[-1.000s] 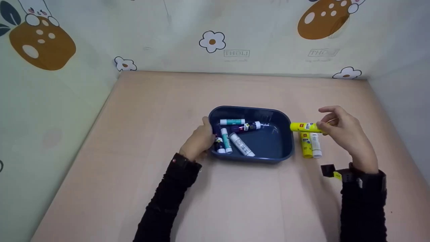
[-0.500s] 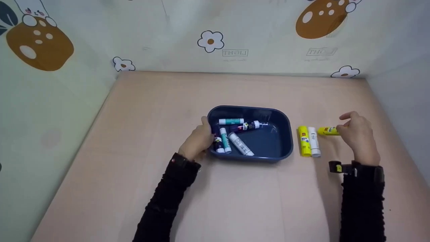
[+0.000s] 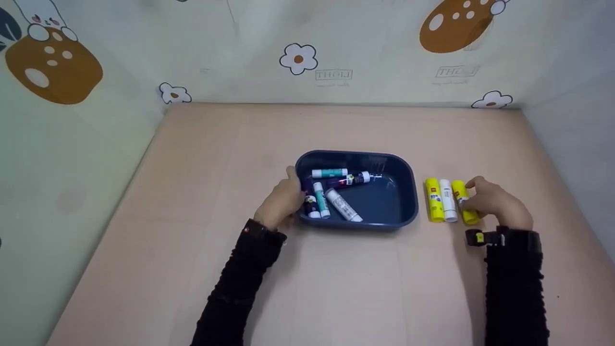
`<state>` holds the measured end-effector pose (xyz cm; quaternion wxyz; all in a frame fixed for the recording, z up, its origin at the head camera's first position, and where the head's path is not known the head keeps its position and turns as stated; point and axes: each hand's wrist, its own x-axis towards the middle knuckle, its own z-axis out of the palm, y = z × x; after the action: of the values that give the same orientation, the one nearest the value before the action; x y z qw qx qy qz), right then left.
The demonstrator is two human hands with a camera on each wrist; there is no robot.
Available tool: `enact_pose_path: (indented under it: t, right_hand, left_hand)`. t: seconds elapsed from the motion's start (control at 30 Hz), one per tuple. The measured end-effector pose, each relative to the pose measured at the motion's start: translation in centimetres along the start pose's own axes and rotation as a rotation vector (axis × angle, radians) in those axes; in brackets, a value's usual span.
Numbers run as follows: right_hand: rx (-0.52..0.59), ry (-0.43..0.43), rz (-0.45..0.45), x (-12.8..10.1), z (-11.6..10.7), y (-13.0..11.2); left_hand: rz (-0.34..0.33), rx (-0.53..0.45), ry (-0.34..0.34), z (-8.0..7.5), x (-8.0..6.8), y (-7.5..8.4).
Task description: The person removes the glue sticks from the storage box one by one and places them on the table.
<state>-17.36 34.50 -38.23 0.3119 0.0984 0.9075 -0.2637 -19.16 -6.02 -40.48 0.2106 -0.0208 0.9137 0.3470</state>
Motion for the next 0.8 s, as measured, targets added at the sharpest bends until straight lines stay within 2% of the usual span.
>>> enact_pose_path:
  t: [0.2,0.4,0.53,0.8]
  right_hand:
    - [0.007,-0.002,-0.015,1.2,0.3,0.2]
    - [0.007,0.056,-0.042,0.5,0.0,-0.5]
    - [-0.017,0.15,-0.069,-0.7,0.0,-1.7]
    - [-0.038,0.338,-0.248,-2.2,1.2,-5.3]
  left_hand:
    - [-0.001,-0.011,-0.007,0.0,0.0,-0.1]
    - [-0.016,-0.018,-0.017,-0.1,0.1,-0.1]
    - [0.006,-0.003,-0.016,-0.1,0.0,-0.2]
    - [0.026,0.011,-0.003,-0.1,0.1,-0.2]
